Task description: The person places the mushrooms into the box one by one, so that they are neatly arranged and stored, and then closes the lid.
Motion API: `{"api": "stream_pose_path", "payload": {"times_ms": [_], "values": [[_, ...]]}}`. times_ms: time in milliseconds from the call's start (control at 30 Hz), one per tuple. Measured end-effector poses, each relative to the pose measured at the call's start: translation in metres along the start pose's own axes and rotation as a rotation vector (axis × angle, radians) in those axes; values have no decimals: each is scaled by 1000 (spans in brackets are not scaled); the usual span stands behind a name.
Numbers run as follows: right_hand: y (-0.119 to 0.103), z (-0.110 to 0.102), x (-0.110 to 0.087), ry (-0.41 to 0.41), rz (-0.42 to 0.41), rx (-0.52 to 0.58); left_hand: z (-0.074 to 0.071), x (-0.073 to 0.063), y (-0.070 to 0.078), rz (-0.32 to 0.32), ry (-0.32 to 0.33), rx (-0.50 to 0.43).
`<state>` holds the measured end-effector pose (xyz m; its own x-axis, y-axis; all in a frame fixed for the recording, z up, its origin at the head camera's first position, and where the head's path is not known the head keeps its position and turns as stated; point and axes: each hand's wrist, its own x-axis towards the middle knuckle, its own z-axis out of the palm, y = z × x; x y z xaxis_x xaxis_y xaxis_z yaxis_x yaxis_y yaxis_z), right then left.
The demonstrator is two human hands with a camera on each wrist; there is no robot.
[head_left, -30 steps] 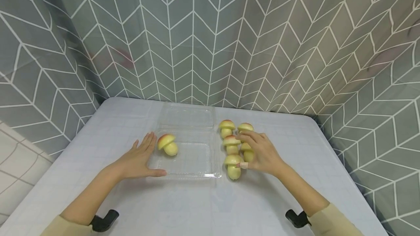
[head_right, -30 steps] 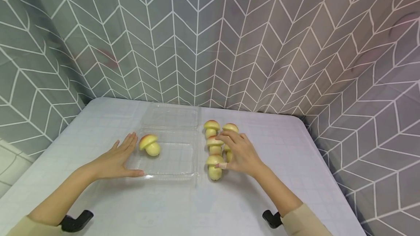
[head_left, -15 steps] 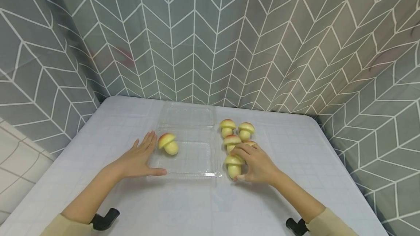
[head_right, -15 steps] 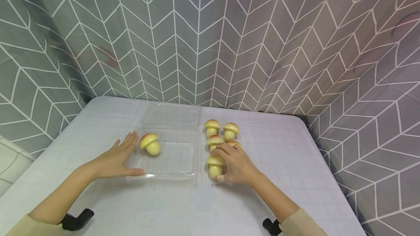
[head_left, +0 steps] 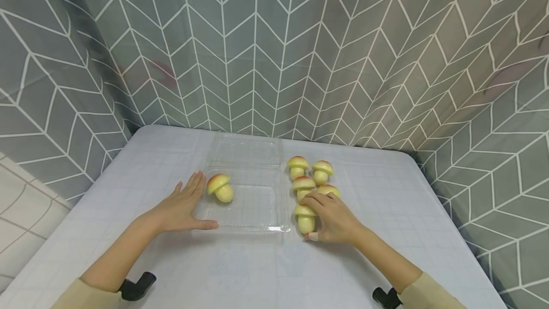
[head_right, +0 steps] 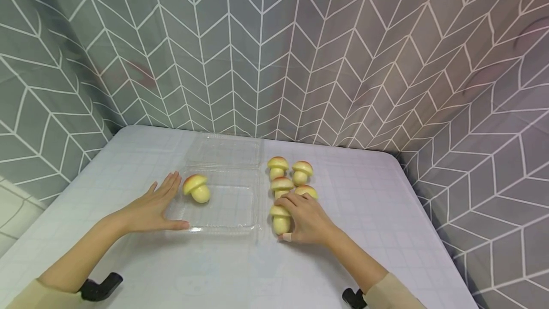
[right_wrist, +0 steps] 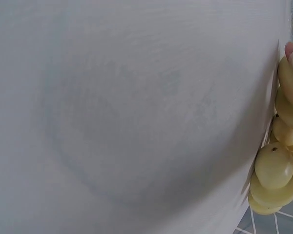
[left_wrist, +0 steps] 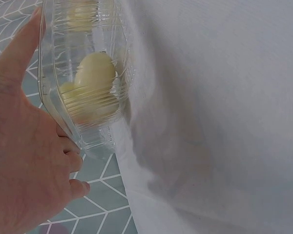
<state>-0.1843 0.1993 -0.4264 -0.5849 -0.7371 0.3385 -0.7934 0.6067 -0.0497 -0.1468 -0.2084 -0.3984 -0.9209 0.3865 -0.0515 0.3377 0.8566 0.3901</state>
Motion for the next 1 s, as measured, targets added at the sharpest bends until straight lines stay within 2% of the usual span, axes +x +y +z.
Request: {"api": "stream_pose_path", "payload": {"times_ms": [300, 567, 700, 1000], "values": [[1, -1, 0, 7, 11, -18, 1, 1, -2, 9, 0, 13], [8, -17, 8, 54, 29, -16, 1, 1, -2, 12, 3, 13], [12, -30, 16, 97, 40, -18, 0, 0, -1, 13, 5, 13], [16, -48, 34, 200, -6, -12, 1, -2, -1, 12, 5, 3]]}}
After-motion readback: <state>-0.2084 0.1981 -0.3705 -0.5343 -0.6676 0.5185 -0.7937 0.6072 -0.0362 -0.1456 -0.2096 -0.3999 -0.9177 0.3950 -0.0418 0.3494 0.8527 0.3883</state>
